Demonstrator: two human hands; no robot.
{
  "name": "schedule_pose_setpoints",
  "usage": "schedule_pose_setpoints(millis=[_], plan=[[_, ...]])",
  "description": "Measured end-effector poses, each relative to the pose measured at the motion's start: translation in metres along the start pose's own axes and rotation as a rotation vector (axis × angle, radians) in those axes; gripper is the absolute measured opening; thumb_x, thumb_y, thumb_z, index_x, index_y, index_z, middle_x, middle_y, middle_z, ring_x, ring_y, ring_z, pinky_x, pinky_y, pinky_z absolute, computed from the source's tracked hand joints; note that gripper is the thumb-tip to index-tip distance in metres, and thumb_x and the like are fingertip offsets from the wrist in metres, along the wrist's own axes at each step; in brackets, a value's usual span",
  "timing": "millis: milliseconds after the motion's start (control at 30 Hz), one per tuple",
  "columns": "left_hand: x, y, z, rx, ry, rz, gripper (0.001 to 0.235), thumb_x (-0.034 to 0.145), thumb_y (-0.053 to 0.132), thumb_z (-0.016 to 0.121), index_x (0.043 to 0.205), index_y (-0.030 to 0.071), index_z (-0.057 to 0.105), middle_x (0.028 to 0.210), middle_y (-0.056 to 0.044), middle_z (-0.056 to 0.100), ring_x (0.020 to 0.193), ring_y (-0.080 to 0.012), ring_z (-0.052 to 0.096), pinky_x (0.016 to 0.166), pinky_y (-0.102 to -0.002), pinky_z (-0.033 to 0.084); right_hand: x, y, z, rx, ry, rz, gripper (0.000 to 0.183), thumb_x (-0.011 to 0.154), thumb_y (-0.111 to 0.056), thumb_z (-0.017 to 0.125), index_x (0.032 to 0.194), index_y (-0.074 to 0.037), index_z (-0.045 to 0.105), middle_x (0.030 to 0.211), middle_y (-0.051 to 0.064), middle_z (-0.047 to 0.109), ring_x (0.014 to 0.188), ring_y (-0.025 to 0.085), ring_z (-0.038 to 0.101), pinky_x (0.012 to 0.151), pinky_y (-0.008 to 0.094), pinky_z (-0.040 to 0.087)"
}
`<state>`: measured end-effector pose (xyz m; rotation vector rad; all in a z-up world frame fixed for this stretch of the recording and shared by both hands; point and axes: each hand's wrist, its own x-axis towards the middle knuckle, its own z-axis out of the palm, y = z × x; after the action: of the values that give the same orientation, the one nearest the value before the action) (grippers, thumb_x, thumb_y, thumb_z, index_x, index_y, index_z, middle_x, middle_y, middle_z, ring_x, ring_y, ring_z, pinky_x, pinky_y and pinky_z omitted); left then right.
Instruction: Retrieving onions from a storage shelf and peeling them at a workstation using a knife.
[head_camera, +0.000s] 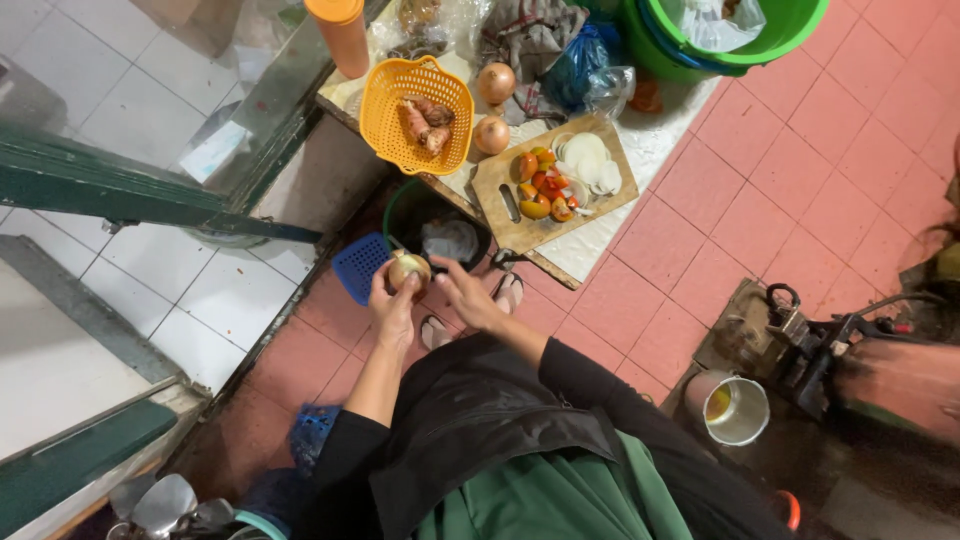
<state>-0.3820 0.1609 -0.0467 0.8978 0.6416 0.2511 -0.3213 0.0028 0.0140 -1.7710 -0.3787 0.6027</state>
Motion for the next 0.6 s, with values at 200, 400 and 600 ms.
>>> schedule_pose_setpoints(millis=[200, 400, 600], plan=[[-0.008, 0.012, 0.019, -0.007, 0.018, 0.01, 0.053, 0.083, 0.007, 0.081, 0.128, 0.006, 0.053, 0.122, -0.008, 0.059, 0.105, -0.0177, 0.065, 0.088, -0.033, 0.063, -0.009, -0.022, 0.01, -0.301, 0.063, -0.032, 0.045, 0.109, -0.029, 0.05, 0.151, -0.015, 0.044, 0.085, 0.019, 0.07, 0.077, 0.034, 0.07, 0.069, 0.043, 0.053], [-0.031, 0.024, 0.038, 0.076, 0.032, -0.032, 0.05, 0.085, 0.01, 0.082, 0.127, 0.004, 0.055, 0.117, -0.008, 0.062, 0.101, -0.0175, 0.064, 0.084, -0.033, 0.061, 0.006, 0.011, 0.013, -0.188, 0.157, -0.043, 0.036, 0.113, -0.031, 0.048, 0.144, -0.013, 0.051, 0.09, 0.016, 0.071, 0.085, 0.035, 0.071, 0.073, 0.042, 0.055], [-0.02, 0.027, 0.027, 0.104, -0.012, 0.032, 0.051, 0.087, 0.009, 0.081, 0.129, 0.005, 0.053, 0.127, -0.006, 0.059, 0.113, -0.0154, 0.062, 0.098, -0.031, 0.057, -0.013, -0.045, -0.006, -0.125, -0.014, -0.021, 0.043, 0.111, -0.033, 0.044, 0.149, -0.014, 0.043, 0.086, 0.018, 0.069, 0.082, 0.035, 0.072, 0.075, 0.043, 0.056]])
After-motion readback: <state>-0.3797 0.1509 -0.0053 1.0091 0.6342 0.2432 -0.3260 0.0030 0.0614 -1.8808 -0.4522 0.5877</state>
